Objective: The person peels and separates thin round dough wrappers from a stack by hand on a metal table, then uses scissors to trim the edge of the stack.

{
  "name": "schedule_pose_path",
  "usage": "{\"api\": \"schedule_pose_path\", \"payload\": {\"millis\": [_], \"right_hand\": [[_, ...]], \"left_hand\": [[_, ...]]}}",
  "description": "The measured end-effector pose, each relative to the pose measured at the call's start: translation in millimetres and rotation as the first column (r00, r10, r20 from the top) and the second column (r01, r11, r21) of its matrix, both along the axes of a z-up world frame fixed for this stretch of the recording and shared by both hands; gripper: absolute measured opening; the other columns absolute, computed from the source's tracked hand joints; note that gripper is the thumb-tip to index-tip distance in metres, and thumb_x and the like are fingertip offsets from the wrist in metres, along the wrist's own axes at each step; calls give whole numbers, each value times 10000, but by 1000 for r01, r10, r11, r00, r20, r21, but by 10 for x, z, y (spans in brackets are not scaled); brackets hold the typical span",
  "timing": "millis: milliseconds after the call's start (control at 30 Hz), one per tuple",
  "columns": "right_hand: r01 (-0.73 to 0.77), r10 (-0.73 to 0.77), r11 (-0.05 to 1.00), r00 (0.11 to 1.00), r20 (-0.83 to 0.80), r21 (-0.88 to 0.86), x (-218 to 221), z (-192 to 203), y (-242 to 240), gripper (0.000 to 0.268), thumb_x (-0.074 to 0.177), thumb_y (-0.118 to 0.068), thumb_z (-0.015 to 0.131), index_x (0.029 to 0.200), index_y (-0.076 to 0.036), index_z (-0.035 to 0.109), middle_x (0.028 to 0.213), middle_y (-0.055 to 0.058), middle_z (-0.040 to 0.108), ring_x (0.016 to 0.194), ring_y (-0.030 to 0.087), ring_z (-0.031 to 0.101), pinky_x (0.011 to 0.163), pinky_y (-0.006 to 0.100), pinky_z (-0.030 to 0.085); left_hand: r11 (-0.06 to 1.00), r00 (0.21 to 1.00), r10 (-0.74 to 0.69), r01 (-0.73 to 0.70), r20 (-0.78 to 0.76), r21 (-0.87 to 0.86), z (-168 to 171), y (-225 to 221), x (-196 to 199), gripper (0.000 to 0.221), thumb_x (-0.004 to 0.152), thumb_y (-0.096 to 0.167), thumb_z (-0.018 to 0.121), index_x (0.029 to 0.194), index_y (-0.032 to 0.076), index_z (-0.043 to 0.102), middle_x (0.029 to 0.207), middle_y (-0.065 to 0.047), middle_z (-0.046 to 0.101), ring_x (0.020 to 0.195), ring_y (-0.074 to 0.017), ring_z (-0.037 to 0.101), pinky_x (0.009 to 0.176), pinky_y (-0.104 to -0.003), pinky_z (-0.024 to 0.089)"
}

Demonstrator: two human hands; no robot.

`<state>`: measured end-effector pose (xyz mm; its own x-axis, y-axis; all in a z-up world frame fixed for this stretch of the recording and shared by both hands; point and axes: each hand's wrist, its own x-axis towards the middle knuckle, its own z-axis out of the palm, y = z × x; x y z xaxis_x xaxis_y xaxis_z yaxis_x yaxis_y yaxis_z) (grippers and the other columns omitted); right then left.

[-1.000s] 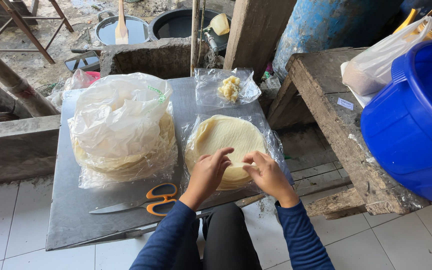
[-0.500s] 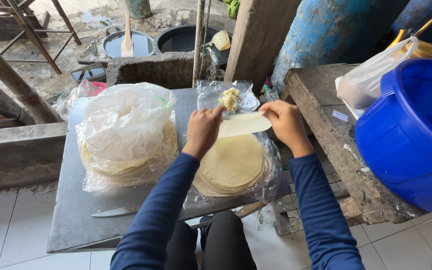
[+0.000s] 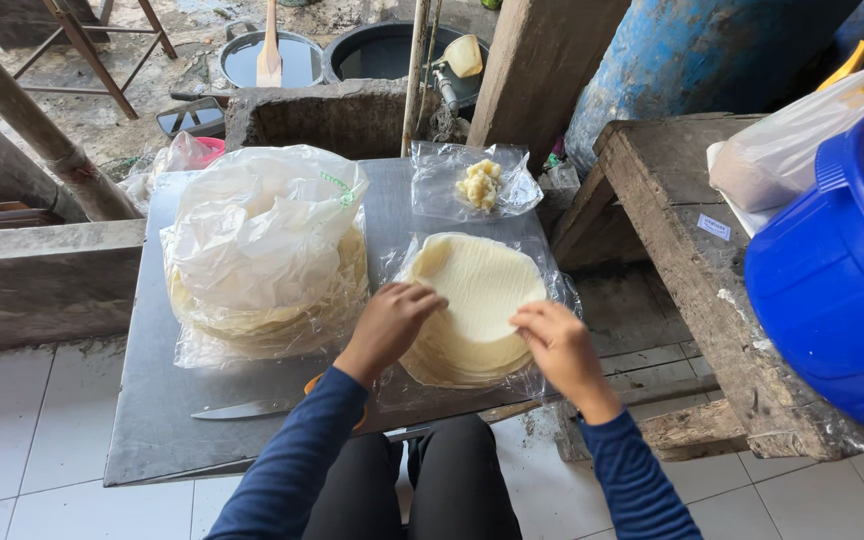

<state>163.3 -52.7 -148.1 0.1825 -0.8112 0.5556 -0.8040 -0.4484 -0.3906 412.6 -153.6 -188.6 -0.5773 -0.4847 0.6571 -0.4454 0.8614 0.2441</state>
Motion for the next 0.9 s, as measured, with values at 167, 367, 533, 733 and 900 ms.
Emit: {"api": "schedule_pose_path", "payload": {"millis": [167,367,533,733,900], "right_hand": [[50,-51,998,999,10,30,-9,-185,202,188,803,-5,752,984,-53,768,1003,79,736,920,268,699,799,356,558],[22,-21,999,999,-28,33,-2,-198,250,216,793,-7,753,1001,-61,771,1017,76,736,930,267,696,806,365,556],[30,-28,998,998,-56,46,-15,-179,291,253,796,-4,745,1036,-75,778,1032,71,736,946,262,696,824,364,561],[40,-33,996,996,-82,78,-36,-175,314,277,797,-11,753,1060,-89,787,1028,69,733,940,251,695,829,366,560],[48,-43,997,995,-85,60,-36,-155,339,297,792,-13,743,1074,-95,788,1034,67,734,937,245,692,829,364,561]], "left_hand": [[998,999,-13,10,53,69,-275,131,88,333,783,38,648,1098,111,723,1081,-52,733,1011,-258,677,957,-400,509],[999,996,18,-21,92,33,-288,206,120,330,799,71,662,1120,121,720,1087,-26,728,1035,-226,671,1016,-405,482],[1000,991,11,-14,130,18,-244,281,136,327,817,90,659,1139,105,714,1123,-18,720,1072,-225,653,1020,-403,471],[1000,992,7,-11,127,29,-236,350,149,320,824,85,660,1141,97,701,1142,-22,717,1093,-230,652,1031,-408,476],[999,992,-6,0,126,44,-238,398,170,341,814,72,658,1152,95,697,1160,-26,717,1111,-239,652,1029,-408,482]]}}
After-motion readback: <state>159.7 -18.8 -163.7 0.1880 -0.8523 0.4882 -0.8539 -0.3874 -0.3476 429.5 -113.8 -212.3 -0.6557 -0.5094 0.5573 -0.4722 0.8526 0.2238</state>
